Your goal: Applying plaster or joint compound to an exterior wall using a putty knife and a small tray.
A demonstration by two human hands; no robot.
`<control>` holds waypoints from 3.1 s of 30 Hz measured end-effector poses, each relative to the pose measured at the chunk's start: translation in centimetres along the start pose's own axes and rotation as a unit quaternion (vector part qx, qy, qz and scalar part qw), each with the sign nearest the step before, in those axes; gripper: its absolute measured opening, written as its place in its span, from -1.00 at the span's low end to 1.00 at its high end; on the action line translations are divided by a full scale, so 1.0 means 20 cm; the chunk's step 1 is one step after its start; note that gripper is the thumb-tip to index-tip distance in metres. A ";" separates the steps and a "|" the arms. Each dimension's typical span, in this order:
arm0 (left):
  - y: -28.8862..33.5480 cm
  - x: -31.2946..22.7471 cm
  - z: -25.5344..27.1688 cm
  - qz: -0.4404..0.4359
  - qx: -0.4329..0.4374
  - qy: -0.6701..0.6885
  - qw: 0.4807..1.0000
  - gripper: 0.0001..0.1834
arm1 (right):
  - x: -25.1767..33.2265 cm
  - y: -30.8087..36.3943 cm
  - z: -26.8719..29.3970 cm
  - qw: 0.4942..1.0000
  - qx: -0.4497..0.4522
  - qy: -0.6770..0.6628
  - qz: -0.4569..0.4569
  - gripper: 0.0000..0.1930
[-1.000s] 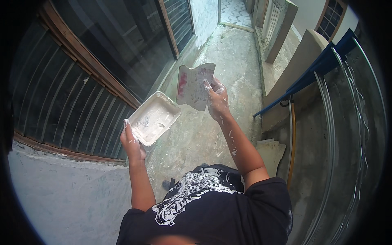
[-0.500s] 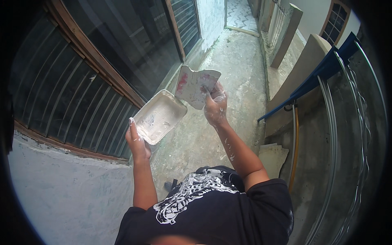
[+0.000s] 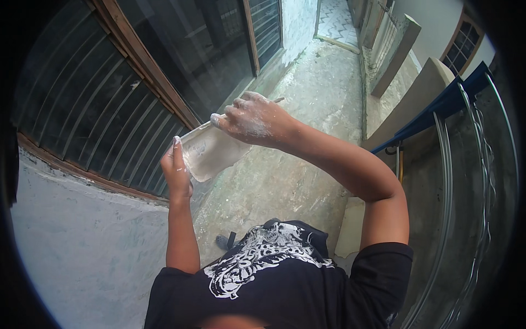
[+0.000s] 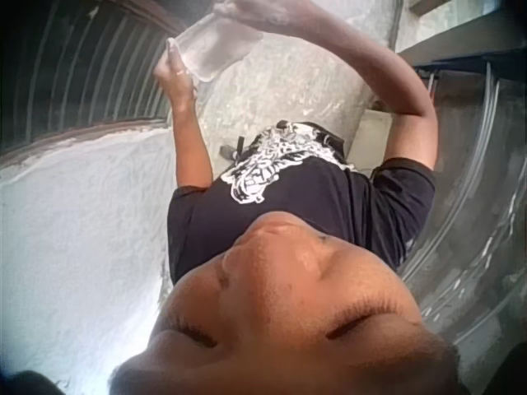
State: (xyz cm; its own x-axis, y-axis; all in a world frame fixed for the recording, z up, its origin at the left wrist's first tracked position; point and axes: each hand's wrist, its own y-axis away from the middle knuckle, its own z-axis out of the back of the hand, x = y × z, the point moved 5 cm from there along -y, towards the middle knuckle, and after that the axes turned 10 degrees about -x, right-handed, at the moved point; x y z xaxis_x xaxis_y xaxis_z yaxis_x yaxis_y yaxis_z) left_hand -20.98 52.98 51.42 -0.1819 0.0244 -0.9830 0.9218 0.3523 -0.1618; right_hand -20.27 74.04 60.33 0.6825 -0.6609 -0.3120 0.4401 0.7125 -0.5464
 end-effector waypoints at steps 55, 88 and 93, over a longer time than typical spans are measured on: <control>-0.17 0.27 0.22 -0.070 -0.185 0.090 0.976 -0.71 | 0.15 0.11 -0.63 0.530 0.151 -0.694 -0.464 -0.50; -0.09 0.07 0.07 -0.328 -0.110 0.108 0.932 -0.44 | 0.06 0.01 -0.69 0.739 0.022 -0.405 -0.537 -0.66; -0.09 0.09 0.07 -0.294 -0.131 0.155 0.934 -0.38 | 0.08 0.03 -0.74 0.770 -0.012 -0.374 -0.517 -0.65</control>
State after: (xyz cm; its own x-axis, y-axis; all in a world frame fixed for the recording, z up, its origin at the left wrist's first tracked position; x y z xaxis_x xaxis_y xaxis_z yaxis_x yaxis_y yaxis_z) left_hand -22.55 51.03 49.86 -0.7585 0.0098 -0.6515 0.5229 0.6057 -0.5997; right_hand -27.66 69.92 48.04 0.1235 -0.5454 0.8290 0.9688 -0.1145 -0.2197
